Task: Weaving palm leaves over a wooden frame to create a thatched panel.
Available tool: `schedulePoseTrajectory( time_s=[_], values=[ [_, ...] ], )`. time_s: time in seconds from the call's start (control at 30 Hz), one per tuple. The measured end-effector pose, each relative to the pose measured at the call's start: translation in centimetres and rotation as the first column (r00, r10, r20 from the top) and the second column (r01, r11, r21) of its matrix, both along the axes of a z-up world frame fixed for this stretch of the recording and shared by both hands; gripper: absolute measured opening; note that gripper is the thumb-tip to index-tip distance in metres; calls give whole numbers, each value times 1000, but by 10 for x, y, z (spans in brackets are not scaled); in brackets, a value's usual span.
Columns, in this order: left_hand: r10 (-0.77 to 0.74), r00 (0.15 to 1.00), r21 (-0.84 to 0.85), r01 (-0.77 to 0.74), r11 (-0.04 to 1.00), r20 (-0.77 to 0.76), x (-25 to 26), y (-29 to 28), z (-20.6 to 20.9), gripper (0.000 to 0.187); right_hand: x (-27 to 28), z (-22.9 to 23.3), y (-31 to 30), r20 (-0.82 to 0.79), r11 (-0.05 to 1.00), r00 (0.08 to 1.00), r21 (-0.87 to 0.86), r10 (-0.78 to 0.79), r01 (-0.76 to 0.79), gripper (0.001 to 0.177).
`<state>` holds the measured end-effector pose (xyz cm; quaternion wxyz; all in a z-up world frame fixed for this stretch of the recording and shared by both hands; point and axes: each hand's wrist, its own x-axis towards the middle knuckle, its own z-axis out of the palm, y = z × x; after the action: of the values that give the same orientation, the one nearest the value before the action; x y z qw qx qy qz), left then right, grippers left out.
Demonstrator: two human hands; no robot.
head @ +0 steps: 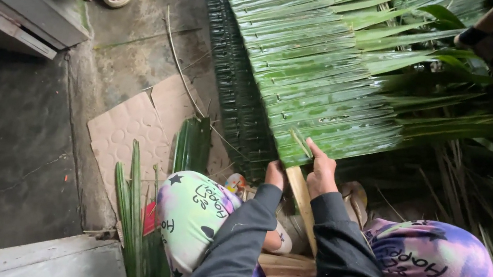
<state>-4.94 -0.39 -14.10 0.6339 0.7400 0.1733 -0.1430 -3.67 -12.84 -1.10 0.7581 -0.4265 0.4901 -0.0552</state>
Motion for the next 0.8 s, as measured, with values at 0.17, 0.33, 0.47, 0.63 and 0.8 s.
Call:
schedulePoseTrajectory(
  time_s=[0.17, 0.33, 0.47, 0.63, 0.8],
  values=[
    [39, 999, 80, -38, 996, -13, -9, -2, 1, 26, -2, 9, -2, -33, 999, 999, 6, 39, -39, 106],
    [52, 998, 141, -55, 988, 29, -6, -9, 10, 21, 1, -17, -9, -36, 998, 997, -9, 69, -69, 109],
    [80, 994, 56, -84, 995, 74, 5, -11, -11, 19, -1, -10, -7, -35, 999, 998, -4, 46, -46, 106],
    [184, 980, -79, -178, 981, 71, 8, -13, -19, 17, 1, -29, -12, -43, 999, 999, -37, 24, -26, 100],
    [324, 946, -295, -311, 904, -5, 16, -11, -18, 15, -5, 8, -7, -68, 983, 996, -168, 64, -75, 89]
  ],
)
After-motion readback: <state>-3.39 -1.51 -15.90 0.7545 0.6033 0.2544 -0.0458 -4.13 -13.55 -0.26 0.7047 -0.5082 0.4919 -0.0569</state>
